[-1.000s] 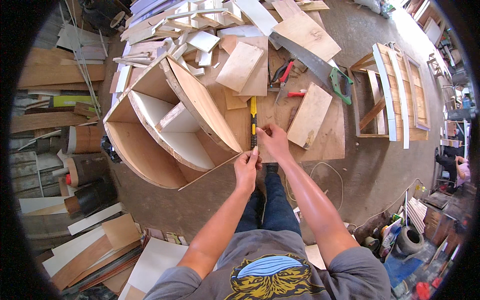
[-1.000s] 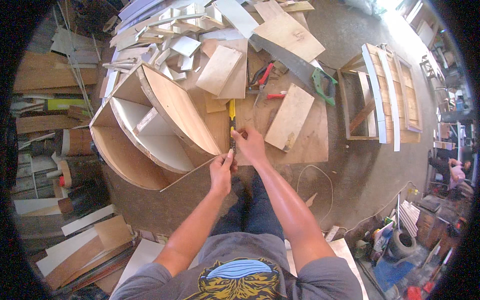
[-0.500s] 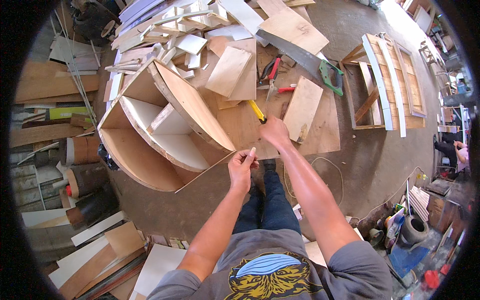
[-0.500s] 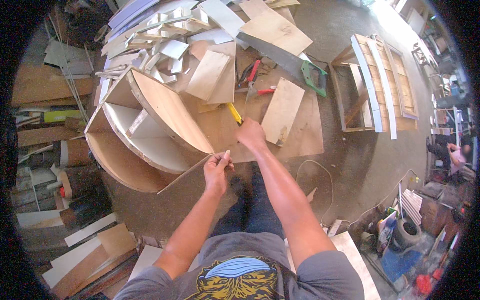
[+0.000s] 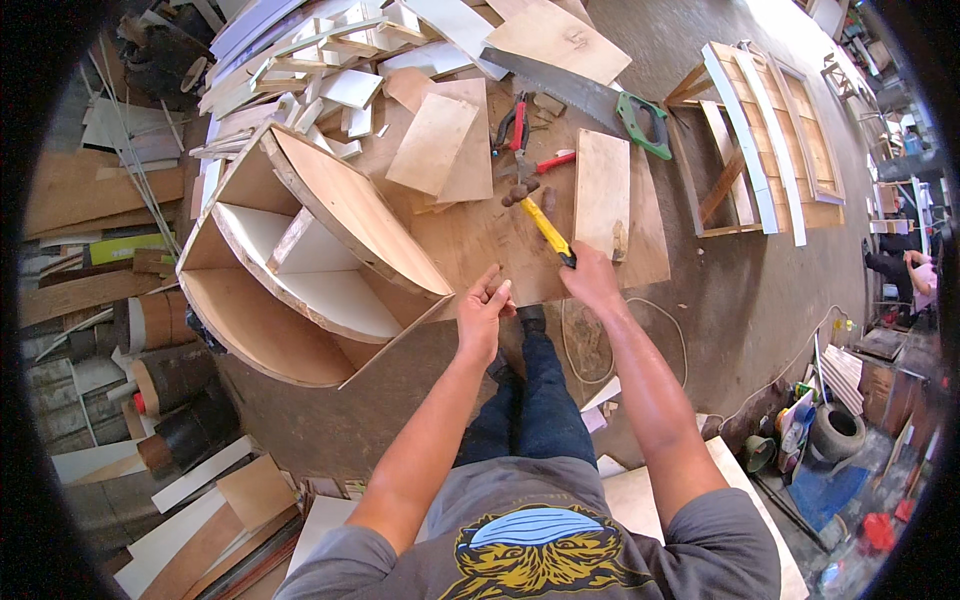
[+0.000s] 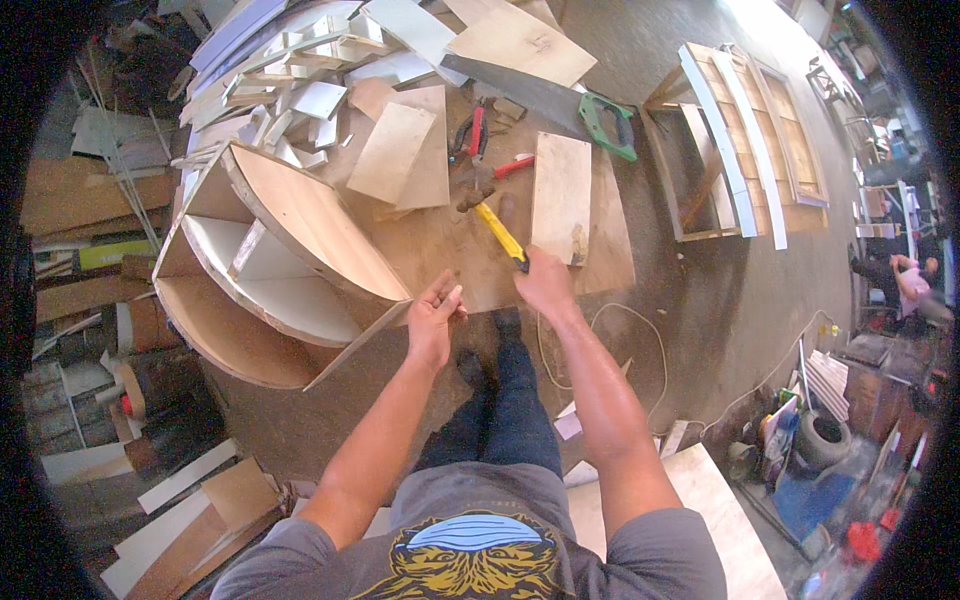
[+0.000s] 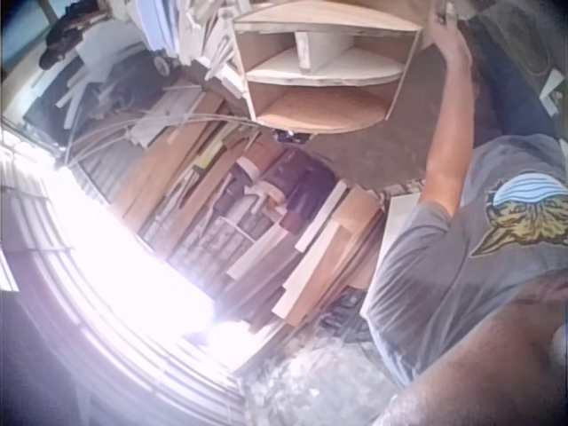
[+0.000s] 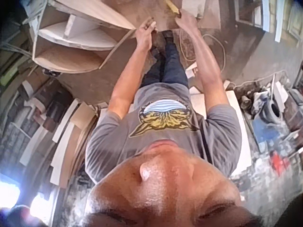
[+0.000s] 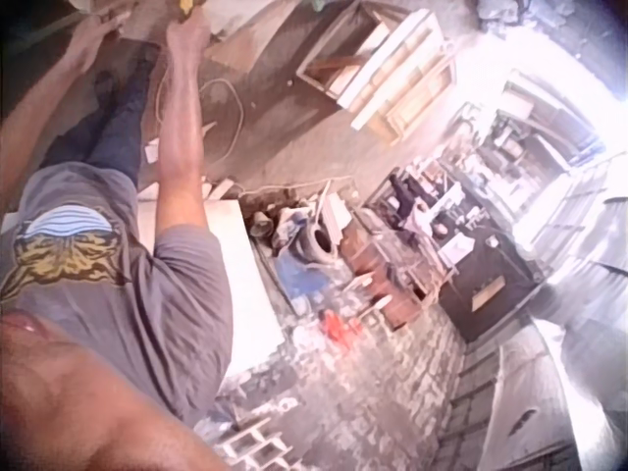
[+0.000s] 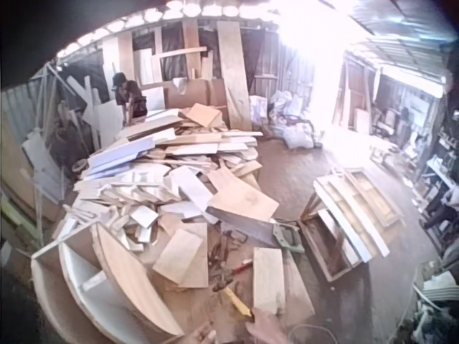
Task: The person saws a piece of wood using a hand saw, then positions wooden boards together to form a small shelf unit, hammering nails into the wood to secure the joints.
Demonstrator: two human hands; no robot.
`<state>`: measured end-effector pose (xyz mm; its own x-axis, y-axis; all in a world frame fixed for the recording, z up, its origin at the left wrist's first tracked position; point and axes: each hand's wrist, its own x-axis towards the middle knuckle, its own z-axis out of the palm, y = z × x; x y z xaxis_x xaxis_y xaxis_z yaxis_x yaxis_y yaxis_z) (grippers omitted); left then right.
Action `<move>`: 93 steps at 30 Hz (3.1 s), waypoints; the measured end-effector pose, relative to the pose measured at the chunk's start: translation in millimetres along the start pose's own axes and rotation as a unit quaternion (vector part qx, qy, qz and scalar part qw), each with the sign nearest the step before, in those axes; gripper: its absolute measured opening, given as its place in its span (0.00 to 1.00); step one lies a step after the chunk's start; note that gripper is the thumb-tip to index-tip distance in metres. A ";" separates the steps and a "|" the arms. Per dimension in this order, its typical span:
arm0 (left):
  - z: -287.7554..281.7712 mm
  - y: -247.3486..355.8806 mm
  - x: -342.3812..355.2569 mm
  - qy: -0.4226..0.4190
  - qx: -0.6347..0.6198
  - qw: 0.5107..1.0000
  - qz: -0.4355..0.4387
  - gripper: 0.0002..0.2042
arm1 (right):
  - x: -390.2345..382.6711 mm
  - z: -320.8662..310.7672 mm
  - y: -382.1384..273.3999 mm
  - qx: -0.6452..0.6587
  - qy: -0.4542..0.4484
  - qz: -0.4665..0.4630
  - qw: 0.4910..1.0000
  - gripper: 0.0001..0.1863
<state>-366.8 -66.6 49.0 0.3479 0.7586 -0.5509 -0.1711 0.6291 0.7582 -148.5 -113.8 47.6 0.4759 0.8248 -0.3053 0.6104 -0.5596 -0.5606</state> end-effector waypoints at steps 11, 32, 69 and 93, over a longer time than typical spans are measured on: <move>26.2 -8.7 14.3 0.040 -0.032 0.994 -0.092 0.09 | -53.4 7.6 -26.5 0.422 -0.020 0.078 0.903 0.10; 6.3 -18.6 34.4 0.049 0.653 0.662 0.365 0.26 | 37.0 50.8 -4.3 0.237 -0.009 0.071 0.969 0.14; -4.7 -37.2 54.2 0.020 0.738 0.573 0.356 0.29 | -108.5 64.3 4.6 0.122 0.087 -0.034 0.988 0.30; -6.5 -41.9 59.0 0.025 0.724 0.581 0.371 0.28 | -105.3 59.4 -0.5 0.044 0.080 -0.010 0.996 0.30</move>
<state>-345.0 -47.1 -17.5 0.6393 0.7573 0.1331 0.7110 -0.6481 0.2727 -236.5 -195.5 34.3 0.5632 0.8085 -0.1706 0.5663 -0.5280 -0.6328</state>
